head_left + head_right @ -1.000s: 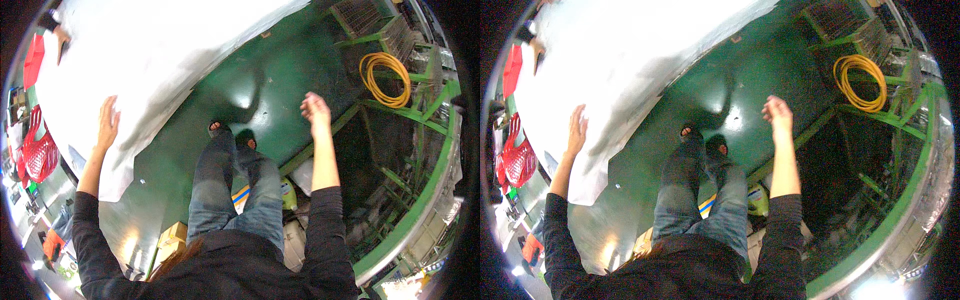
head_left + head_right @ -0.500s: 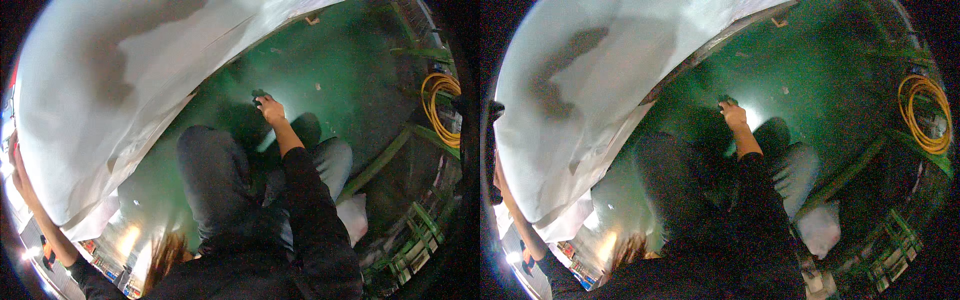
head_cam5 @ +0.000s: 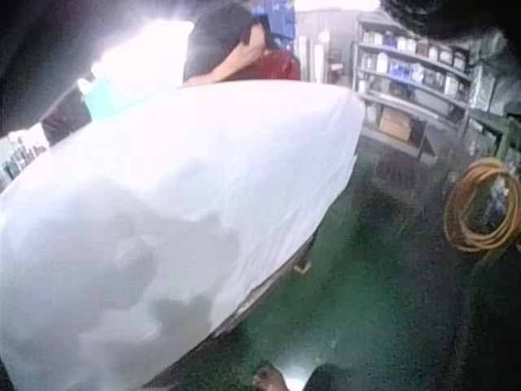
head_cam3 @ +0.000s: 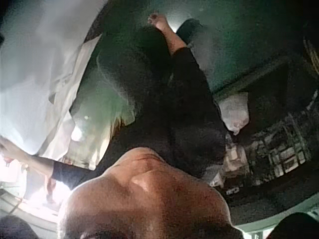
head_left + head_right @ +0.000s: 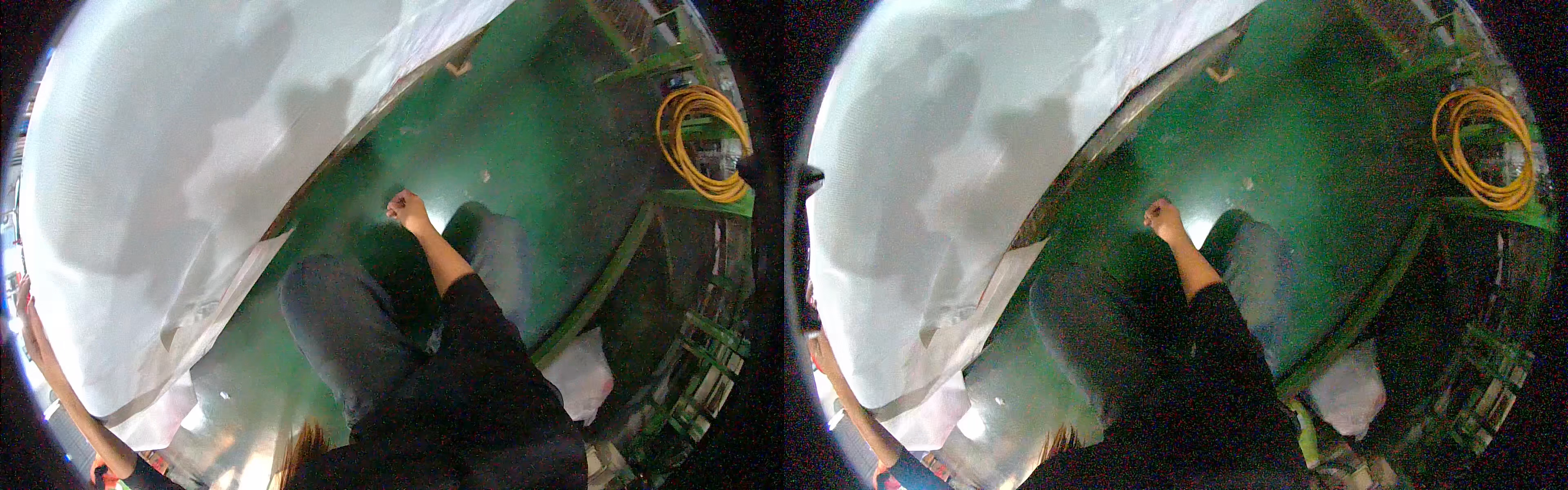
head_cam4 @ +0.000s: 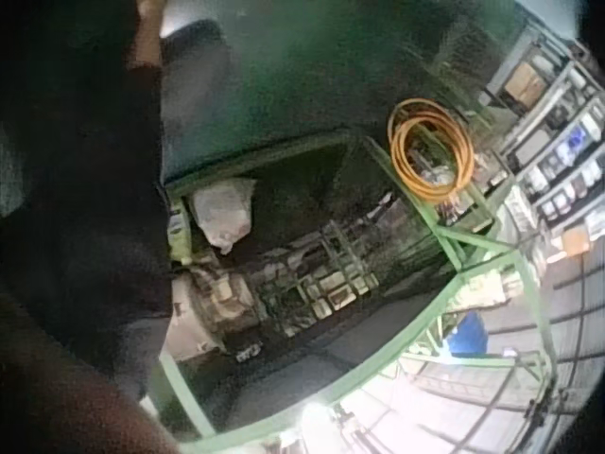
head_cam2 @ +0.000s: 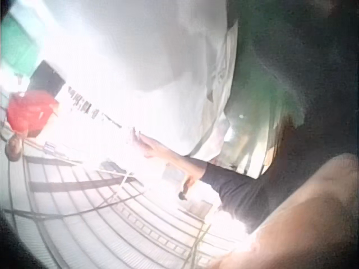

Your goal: The person assembles small black plastic components with metal hooks by hand at a white table. They pick up parts, connect them, and place finished assemblies into a red basket. The person also moves trays of parts and adjusts a red chair during the process.

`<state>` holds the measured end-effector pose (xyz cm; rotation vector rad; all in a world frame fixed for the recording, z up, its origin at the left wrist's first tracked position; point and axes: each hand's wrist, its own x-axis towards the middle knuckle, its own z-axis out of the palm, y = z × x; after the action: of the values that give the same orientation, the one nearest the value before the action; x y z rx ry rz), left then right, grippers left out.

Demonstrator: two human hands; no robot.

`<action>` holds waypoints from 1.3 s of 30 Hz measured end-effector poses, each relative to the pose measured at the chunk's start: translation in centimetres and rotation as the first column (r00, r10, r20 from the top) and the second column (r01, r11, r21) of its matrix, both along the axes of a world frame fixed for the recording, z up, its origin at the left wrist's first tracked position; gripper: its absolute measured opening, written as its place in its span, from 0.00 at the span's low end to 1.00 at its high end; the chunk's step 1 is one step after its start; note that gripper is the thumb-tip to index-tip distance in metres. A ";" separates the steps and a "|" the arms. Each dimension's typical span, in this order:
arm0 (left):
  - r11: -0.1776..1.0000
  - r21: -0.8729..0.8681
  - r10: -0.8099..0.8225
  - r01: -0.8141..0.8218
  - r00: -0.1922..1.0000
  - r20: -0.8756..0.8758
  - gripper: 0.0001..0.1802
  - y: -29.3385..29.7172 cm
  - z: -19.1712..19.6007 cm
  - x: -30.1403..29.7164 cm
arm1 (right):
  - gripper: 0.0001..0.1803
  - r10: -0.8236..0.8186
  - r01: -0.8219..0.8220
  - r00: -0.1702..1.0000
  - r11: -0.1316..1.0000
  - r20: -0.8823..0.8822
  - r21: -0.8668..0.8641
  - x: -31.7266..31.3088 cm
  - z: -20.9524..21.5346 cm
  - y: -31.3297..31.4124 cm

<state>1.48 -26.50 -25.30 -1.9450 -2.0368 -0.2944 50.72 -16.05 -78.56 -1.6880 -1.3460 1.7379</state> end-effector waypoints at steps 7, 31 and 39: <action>0.988 0.026 0.147 -0.153 0.977 0.151 0.20 3.2 0.4 2.1 | 0.22 -0.462 0.446 0.126 0.817 -0.878 -0.366 16.4 10.0 6.4; 0.857 -0.404 -0.270 0.320 0.946 0.179 0.44 32.6 4.4 30.2 | 0.12 -0.027 -0.234 0.588 0.951 0.809 0.202 25.8 -0.7 45.4; 0.806 -0.408 -0.408 0.429 0.902 0.144 0.42 36.1 5.6 29.1 | 0.12 0.170 -0.403 0.571 0.910 0.803 0.095 17.7 0.3 40.6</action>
<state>30.59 9.59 -19.68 -2.6902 -1.7836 0.0267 68.45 24.56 -78.29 -2.2586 -2.2268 0.8077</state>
